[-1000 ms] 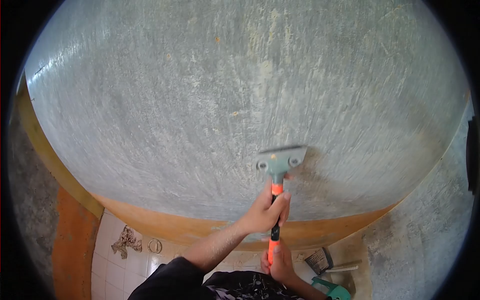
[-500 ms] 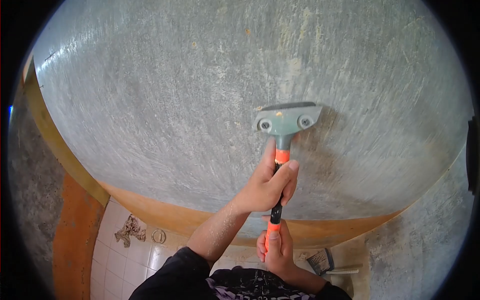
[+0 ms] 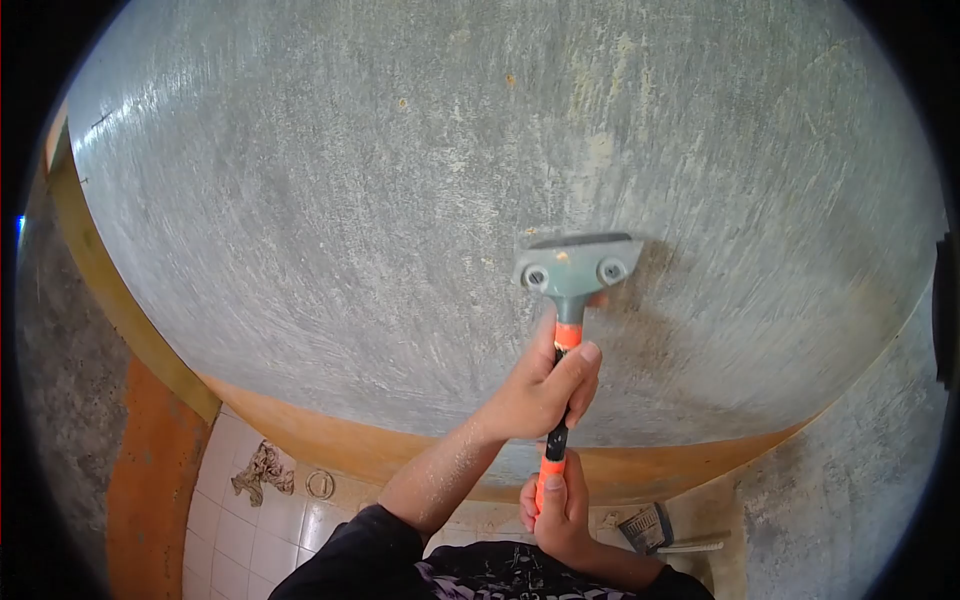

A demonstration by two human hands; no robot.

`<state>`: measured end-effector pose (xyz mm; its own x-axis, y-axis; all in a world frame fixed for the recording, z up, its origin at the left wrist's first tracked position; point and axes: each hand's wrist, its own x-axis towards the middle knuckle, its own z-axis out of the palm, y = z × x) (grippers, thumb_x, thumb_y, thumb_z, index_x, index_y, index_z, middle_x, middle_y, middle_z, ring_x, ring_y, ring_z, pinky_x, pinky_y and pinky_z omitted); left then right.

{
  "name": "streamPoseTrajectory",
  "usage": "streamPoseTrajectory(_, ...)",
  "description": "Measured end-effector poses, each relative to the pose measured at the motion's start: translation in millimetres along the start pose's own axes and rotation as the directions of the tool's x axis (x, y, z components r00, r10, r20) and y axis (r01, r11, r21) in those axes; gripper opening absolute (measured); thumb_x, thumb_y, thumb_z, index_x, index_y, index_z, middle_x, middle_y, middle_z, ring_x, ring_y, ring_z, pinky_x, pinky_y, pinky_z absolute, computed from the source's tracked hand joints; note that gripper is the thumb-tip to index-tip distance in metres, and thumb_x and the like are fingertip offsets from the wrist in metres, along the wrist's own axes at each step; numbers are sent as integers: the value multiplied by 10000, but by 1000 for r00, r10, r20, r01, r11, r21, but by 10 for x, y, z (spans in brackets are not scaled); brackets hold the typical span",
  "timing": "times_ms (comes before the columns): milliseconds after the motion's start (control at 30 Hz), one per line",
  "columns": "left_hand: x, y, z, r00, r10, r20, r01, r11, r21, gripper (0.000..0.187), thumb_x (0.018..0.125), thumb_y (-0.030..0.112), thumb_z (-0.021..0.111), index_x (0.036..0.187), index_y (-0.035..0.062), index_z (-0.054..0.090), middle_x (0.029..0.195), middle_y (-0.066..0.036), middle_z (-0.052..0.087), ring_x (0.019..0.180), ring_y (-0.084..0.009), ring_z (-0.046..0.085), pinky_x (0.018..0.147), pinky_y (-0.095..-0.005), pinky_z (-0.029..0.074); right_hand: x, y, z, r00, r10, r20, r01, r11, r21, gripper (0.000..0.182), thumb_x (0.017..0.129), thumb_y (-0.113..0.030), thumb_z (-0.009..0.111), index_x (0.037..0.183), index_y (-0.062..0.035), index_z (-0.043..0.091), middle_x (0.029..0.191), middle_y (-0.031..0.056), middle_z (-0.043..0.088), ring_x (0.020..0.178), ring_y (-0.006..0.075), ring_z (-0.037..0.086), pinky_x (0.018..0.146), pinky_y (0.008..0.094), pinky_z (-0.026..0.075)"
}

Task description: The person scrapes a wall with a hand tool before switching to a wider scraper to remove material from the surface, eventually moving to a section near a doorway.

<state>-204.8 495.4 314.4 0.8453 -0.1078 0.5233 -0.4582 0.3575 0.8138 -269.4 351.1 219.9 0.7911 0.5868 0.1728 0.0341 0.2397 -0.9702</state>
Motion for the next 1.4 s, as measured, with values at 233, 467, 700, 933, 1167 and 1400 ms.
streamPoseTrajectory(233,99,73,9,1000,26,9,-26,1000,8,415,1041,169,354,1433,115,230,565,0,402,396,-92,385,423,-236,357,97,-87,-12,1000,10,1,-10,999,33,439,1060,-346,336,1353,-19,325,635,15,441,467,67,390,439,227,355)
streamPoseTrajectory(467,141,-7,21,997,78,8,-77,995,-68,394,1043,179,358,1418,121,251,572,3,395,390,-90,372,418,-236,341,150,-75,-113,999,-39,10,40,992,-118,475,1046,-469,312,1263,-47,326,590,38,433,415,92,372,402,236,335)
streamPoseTrajectory(700,71,-99,90,998,43,-35,-46,994,-98,378,1049,197,356,1409,121,271,576,1,395,395,-90,369,426,-239,341,49,-67,-141,1000,-12,-15,10,988,-153,472,1046,-468,309,1258,-46,328,587,42,433,415,93,378,404,236,340)
streamPoseTrajectory(933,159,13,35,998,64,-8,-64,996,-57,383,1048,194,355,1411,120,259,573,0,396,399,-94,376,431,-241,346,198,-204,-109,999,-21,25,24,993,-119,479,1049,-465,295,1271,-42,336,583,38,426,416,93,382,408,234,337)
streamPoseTrajectory(1167,164,3,32,996,90,7,-89,995,-35,375,1046,182,349,1403,107,261,569,-3,402,401,-97,384,428,-243,353,151,-154,-148,1000,3,17,-1,990,-143,519,1048,-480,289,1299,-32,364,571,39,419,405,97,369,404,242,331)
streamPoseTrajectory(1400,117,-94,48,996,89,-11,-89,996,-20,366,1045,176,340,1395,105,261,569,-2,409,407,-96,398,428,-246,360,125,-206,-223,1000,25,16,-22,984,-176,547,1042,-505,287,1283,-23,383,562,39,423,403,99,378,405,247,332)
